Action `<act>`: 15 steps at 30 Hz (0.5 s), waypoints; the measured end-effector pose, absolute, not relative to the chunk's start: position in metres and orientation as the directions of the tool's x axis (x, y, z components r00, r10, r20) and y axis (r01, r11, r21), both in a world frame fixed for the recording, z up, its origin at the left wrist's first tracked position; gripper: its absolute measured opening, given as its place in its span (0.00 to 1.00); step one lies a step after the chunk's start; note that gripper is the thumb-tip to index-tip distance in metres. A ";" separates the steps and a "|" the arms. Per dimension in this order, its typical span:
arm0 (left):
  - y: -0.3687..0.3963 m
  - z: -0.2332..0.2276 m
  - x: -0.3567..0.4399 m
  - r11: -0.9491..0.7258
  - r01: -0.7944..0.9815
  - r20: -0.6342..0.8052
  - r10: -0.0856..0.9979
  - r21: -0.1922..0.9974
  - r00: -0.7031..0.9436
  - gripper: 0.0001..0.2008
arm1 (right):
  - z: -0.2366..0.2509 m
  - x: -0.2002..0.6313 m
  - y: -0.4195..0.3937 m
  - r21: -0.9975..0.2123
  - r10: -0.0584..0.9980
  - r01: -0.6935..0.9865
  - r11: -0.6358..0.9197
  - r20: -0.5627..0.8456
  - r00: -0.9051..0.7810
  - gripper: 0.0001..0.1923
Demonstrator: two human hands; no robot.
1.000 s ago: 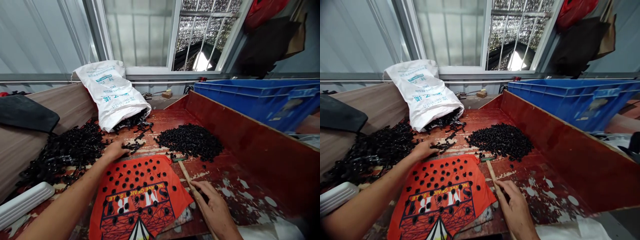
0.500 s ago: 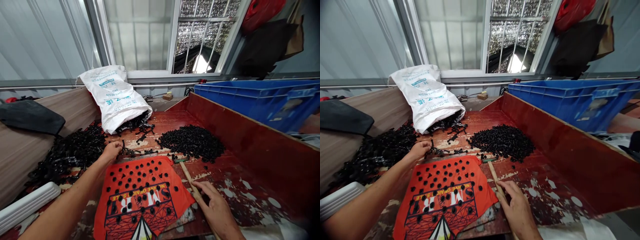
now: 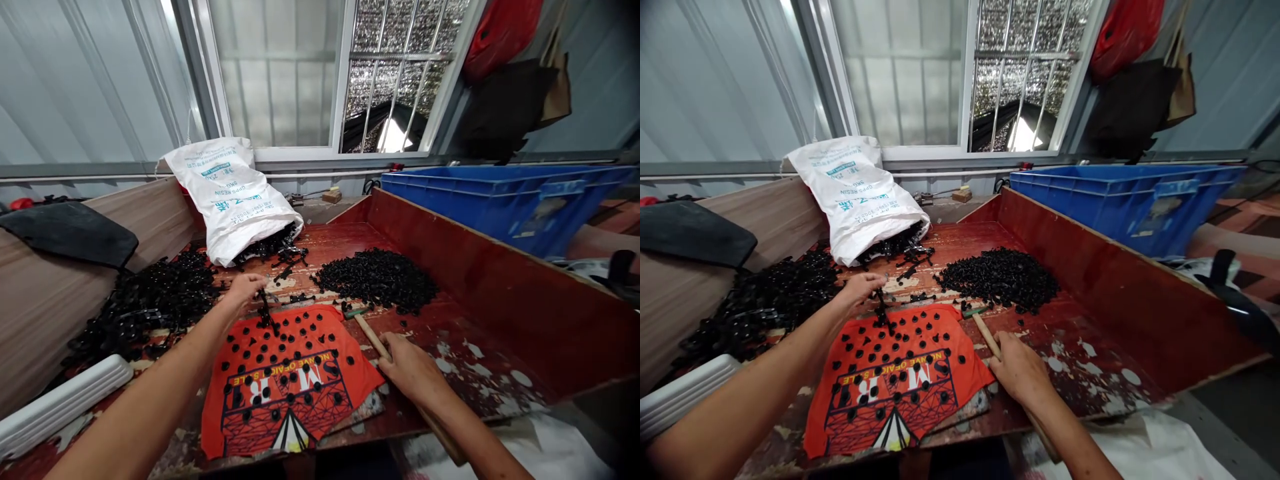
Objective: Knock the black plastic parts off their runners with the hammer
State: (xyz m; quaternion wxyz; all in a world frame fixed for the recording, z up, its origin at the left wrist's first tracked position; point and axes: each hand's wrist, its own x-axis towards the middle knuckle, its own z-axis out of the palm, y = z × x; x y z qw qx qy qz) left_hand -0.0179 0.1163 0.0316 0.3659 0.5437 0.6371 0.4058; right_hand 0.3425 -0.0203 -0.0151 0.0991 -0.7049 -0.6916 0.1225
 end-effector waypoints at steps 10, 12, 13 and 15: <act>-0.002 0.086 -0.070 0.091 0.035 -0.086 0.989 0.995 -0.118 0.17 | -0.002 0.354 -0.017 -0.293 0.993 0.955 -0.037 -0.115 0.003 0.08; -0.043 0.073 -0.084 0.170 0.012 -0.164 0.964 0.985 -0.208 0.16 | 0.000 0.353 -0.013 -0.281 0.994 0.959 -0.021 -0.111 -0.011 0.07; -0.061 0.064 -0.091 0.206 0.015 -0.196 0.947 0.978 -0.253 0.16 | -0.001 0.354 -0.009 -0.276 0.994 0.961 -0.017 -0.112 -0.014 0.07; -0.087 0.046 -0.101 0.266 0.068 -0.235 0.925 0.962 -0.298 0.17 | -0.004 0.355 -0.003 -0.270 0.993 0.963 -0.021 -0.119 -0.012 0.07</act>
